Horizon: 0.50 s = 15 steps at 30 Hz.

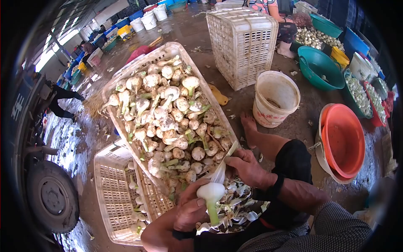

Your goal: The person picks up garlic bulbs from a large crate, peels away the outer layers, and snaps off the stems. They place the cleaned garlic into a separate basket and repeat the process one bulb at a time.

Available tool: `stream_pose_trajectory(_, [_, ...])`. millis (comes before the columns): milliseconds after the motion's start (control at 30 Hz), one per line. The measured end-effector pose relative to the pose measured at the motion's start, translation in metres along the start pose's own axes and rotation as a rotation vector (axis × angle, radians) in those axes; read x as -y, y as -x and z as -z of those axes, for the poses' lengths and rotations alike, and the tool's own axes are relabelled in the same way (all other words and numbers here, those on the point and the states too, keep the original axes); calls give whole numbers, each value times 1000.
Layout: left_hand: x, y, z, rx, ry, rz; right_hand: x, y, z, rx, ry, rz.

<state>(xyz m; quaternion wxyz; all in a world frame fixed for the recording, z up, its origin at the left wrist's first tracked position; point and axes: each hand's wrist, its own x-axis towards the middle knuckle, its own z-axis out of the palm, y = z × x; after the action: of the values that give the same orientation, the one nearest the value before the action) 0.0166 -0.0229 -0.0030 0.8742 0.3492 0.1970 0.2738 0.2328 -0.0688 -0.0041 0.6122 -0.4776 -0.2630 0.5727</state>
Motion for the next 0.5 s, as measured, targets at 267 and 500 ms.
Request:
stream_pose_trajectory(267, [-13, 12, 12, 183, 77, -108, -12, -21, 21, -142, 343, 32])
stream_pose_trajectory(500, [-95, 36, 41, 116, 713, -919, -65, 11, 2, 811, 1327, 322])
